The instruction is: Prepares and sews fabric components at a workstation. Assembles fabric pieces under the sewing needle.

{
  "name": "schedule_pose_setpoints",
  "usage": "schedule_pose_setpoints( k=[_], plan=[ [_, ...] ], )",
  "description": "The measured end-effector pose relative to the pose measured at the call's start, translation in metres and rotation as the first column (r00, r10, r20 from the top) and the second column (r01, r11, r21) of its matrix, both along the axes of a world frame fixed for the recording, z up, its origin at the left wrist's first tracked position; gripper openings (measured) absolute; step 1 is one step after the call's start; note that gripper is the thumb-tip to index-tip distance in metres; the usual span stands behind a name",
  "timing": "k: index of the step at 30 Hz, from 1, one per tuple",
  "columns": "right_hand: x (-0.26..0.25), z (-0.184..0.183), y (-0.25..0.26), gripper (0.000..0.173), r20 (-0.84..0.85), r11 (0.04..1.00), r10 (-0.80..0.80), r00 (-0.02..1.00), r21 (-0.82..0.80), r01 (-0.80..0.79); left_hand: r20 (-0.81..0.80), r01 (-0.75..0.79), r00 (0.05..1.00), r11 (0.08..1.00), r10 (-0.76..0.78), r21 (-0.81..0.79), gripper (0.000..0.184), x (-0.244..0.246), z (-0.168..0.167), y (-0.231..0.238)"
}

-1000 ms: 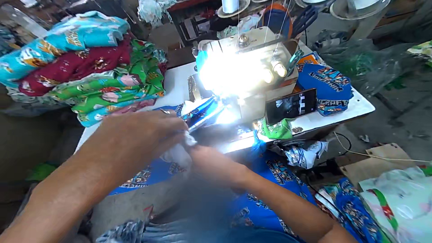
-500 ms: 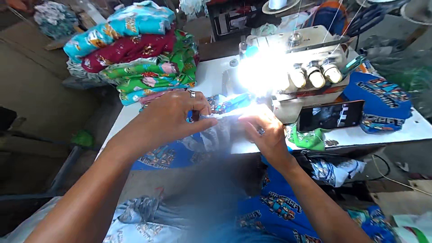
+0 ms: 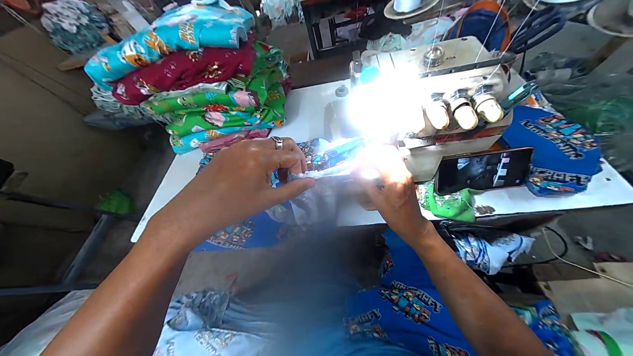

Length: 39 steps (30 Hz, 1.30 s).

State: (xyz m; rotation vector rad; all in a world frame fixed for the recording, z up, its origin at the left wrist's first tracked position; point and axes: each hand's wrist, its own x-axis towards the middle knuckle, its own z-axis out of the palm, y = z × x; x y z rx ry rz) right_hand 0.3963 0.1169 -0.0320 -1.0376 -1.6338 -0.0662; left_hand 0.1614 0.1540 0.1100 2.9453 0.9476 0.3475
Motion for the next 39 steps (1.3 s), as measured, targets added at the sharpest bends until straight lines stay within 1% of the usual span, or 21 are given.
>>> schedule_pose_setpoints(
  k=[5,8,11,14,18,23,28,33,39],
  plan=[
    [0.006,-0.001,0.001,0.011,0.029,1.000,0.000,1.000,0.003,0.000,0.007,0.064,0.998,0.998,-0.064,-0.007,0.032,0.002,-0.001,-0.005],
    [0.010,-0.001,0.002,0.011,0.037,1.000,0.004,0.999,0.001,-0.004,0.005,0.041,0.999,0.998,-0.042,0.045,0.035,0.000,-0.005,-0.008],
    [0.015,-0.002,-0.001,0.012,0.034,1.000,0.027,0.999,-0.014,-0.026,0.034,0.013,0.999,0.997,-0.016,0.080,0.029,0.000,-0.007,-0.008],
    [0.017,-0.002,0.000,0.012,0.035,0.999,0.040,0.999,-0.026,-0.039,0.076,-0.013,0.997,0.996,0.006,0.086,0.028,0.002,-0.011,-0.009],
    [0.018,-0.002,0.002,0.012,0.090,0.998,0.040,0.995,-0.043,-0.037,0.099,-0.015,0.995,0.997,0.007,0.082,0.026,0.005,-0.014,-0.011],
    [0.018,-0.004,0.003,0.009,0.043,0.997,0.064,0.997,-0.036,-0.062,0.103,-0.016,0.995,0.998,0.010,0.064,0.024,0.005,-0.014,-0.011],
    [0.021,-0.003,0.003,0.012,0.004,0.991,0.105,0.994,-0.081,-0.104,0.095,-0.016,0.995,0.999,0.012,0.040,0.024,0.005,-0.016,-0.013],
    [0.024,-0.001,0.003,0.009,-0.005,0.989,0.125,0.992,-0.075,-0.125,0.090,-0.009,0.996,0.999,0.006,0.035,0.022,0.004,-0.019,-0.013],
    [0.025,0.003,0.004,0.008,0.007,0.990,0.121,0.993,-0.068,-0.120,0.047,0.002,0.999,0.999,-0.003,0.037,0.020,0.009,-0.017,-0.018]
  ],
)
